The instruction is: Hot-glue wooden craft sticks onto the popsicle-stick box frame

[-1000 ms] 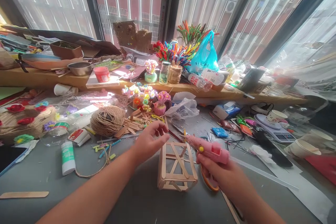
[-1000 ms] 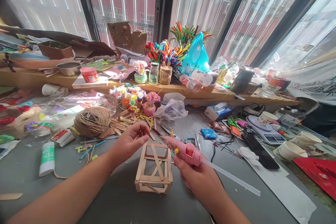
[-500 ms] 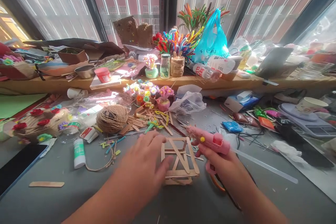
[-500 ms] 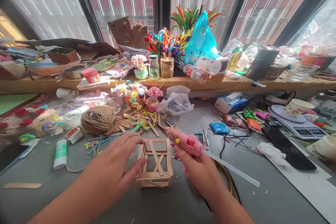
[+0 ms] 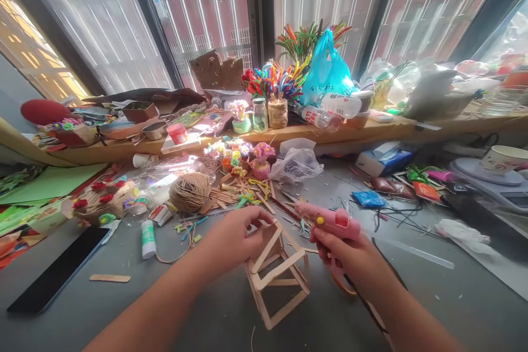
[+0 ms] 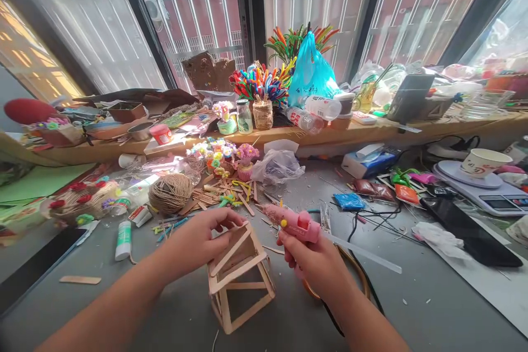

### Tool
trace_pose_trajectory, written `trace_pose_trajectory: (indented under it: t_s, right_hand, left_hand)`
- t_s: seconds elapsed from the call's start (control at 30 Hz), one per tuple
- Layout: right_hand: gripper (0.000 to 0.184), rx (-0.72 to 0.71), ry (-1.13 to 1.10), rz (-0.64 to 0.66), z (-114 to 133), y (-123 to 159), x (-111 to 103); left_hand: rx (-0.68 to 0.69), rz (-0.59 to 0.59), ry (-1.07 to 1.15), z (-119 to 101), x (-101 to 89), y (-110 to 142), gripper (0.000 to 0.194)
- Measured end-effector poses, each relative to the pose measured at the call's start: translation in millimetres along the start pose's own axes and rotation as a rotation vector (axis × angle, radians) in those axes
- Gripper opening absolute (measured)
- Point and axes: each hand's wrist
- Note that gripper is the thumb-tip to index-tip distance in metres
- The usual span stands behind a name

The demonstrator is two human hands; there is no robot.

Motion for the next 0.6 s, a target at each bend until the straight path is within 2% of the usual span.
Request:
trace_pose_trajectory:
  t_s: [0.13, 0.2, 0.3, 0.37, 0.5, 0.6]
  right_hand:
    - [0.028, -0.030, 0.103, -0.073, 0.9, 4.9, -5.3]
    - [0.024, -0.066, 0.172, -0.070, 2.5, 6.9, -8.8]
    - [0.034, -0.195, 0.212, 0.036, 7.4, 8.7, -14.4]
    - [0.042, -0.291, 0.199, 0.109, 12.4, 9.7, -17.6]
    - [0.038, -0.386, 0.238, 0.238, 20.6, 12.3, -22.9]
    - [0.035, -0.396, 0.329, 0.295, 19.5, 13.6, -26.7]
  left_hand:
    - [0.049, 0.028, -0.081, -7.6, 1.6, 1.2, 0.020]
    - [0.112, 0.041, -0.143, -14.4, 3.1, 6.8, 0.020]
    - [0.200, 0.010, -0.215, -25.1, 4.6, 17.9, 0.017]
    - [0.201, -0.009, -0.261, -29.4, 5.3, 23.7, 0.013]
    - [0.188, -0.044, -0.342, -27.9, 8.5, 26.8, 0.015]
    - [0.210, -0.089, -0.359, -23.5, 12.7, 25.1, 0.014]
Point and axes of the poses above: each hand's wrist, its own y-axis away from the middle knuckle, its own x-axis out of the palm, z = x × y, and after that the axes turned 5 degrees about y, right-handed
